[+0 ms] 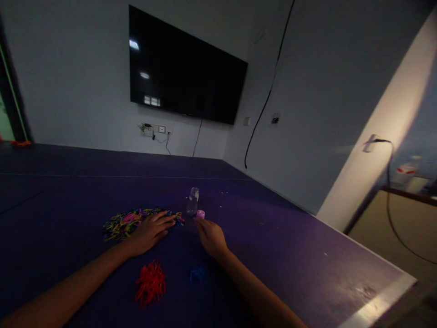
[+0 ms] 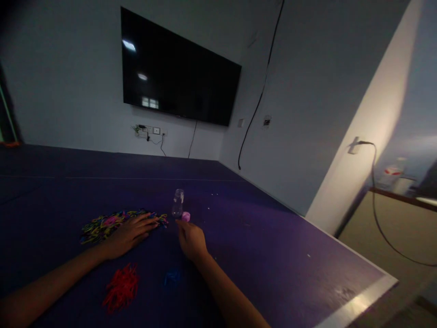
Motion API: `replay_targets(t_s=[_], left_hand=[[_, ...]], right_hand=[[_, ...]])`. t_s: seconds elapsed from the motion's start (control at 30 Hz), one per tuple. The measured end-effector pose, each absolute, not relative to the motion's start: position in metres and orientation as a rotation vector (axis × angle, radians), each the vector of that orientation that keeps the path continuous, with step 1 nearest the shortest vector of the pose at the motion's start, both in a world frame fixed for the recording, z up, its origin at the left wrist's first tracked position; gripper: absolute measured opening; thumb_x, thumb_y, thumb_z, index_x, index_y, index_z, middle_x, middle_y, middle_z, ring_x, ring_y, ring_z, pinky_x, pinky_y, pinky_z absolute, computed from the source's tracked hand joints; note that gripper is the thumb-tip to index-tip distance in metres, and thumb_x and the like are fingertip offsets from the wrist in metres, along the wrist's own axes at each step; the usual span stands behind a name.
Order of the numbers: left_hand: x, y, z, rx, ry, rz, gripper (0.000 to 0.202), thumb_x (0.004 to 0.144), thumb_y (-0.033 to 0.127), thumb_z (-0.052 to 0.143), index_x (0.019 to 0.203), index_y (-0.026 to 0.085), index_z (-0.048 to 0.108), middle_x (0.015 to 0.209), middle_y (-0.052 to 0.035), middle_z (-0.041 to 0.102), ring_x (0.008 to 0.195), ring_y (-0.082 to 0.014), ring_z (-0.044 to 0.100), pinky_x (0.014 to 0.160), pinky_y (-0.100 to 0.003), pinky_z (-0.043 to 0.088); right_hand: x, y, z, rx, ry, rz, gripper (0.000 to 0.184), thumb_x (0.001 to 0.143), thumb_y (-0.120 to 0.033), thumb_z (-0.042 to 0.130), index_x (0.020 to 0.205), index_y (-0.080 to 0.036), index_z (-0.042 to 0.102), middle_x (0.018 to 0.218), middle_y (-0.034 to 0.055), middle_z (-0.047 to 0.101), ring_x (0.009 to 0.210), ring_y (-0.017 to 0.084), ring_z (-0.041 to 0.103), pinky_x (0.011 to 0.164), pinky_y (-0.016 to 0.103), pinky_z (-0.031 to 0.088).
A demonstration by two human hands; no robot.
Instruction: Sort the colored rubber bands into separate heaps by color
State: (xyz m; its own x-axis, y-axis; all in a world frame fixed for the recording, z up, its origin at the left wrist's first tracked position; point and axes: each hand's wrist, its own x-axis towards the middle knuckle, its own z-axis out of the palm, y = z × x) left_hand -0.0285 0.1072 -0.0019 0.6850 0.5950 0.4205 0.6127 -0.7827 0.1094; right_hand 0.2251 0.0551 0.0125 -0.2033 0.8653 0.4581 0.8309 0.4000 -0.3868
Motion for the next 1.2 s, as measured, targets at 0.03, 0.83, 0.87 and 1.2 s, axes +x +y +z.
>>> replay_targets(t_s=[0.03, 0.83, 0.87, 1.2], left_hand=[[-0.027, 0.105, -0.001, -2.873, -1.0, -0.645, 0.036, 0.095, 0.037, 0.04, 0.129, 0.032, 0.052, 0.14, -0.0007, 0.048, 0.131, -0.0274, 0.036, 0.104, -0.051, 0.032], [-0.015, 0.099, 0.002, -2.827, -0.94, -0.676, 0.034, 0.094, 0.036, 0.043, 0.123, 0.025, 0.057, 0.132, -0.0042, 0.056, 0.127, -0.0261, 0.042, 0.103, -0.047, 0.034], [-0.014, 0.099, 0.002, -2.844, -0.943, -0.654, 0.034, 0.094, 0.036, 0.042, 0.123, 0.025, 0.057, 0.133, -0.0038, 0.055, 0.128, -0.0261, 0.041, 0.104, -0.048, 0.033], [-0.017, 0.104, -0.002, -2.807, -0.978, -0.713, 0.036, 0.094, 0.04, 0.041, 0.119, 0.022, 0.059, 0.122, -0.0077, 0.061, 0.12, -0.0247, 0.048, 0.102, -0.045, 0.036]], right_hand=[[0.22, 0.06, 0.013, -1.426, -2.044, 0.119, 0.033, 0.089, -0.017, 0.042, 0.114, -0.021, 0.063, 0.104, 0.0056, 0.069, 0.094, 0.019, 0.064, 0.082, 0.027, 0.046], [0.188, 0.07, 0.01, -1.294, -2.311, 0.049, 0.038, 0.078, -0.006, 0.042, 0.103, -0.018, 0.069, 0.109, 0.0064, 0.067, 0.103, 0.019, 0.056, 0.093, 0.029, 0.042], [0.188, 0.07, 0.01, -1.288, -2.334, 0.032, 0.038, 0.078, -0.006, 0.042, 0.103, -0.019, 0.069, 0.109, 0.0063, 0.066, 0.104, 0.019, 0.056, 0.093, 0.03, 0.042], [0.187, 0.076, 0.005, -1.291, -2.441, -0.077, 0.037, 0.083, -0.01, 0.042, 0.112, -0.019, 0.064, 0.117, 0.0071, 0.061, 0.11, 0.02, 0.052, 0.096, 0.033, 0.039]])
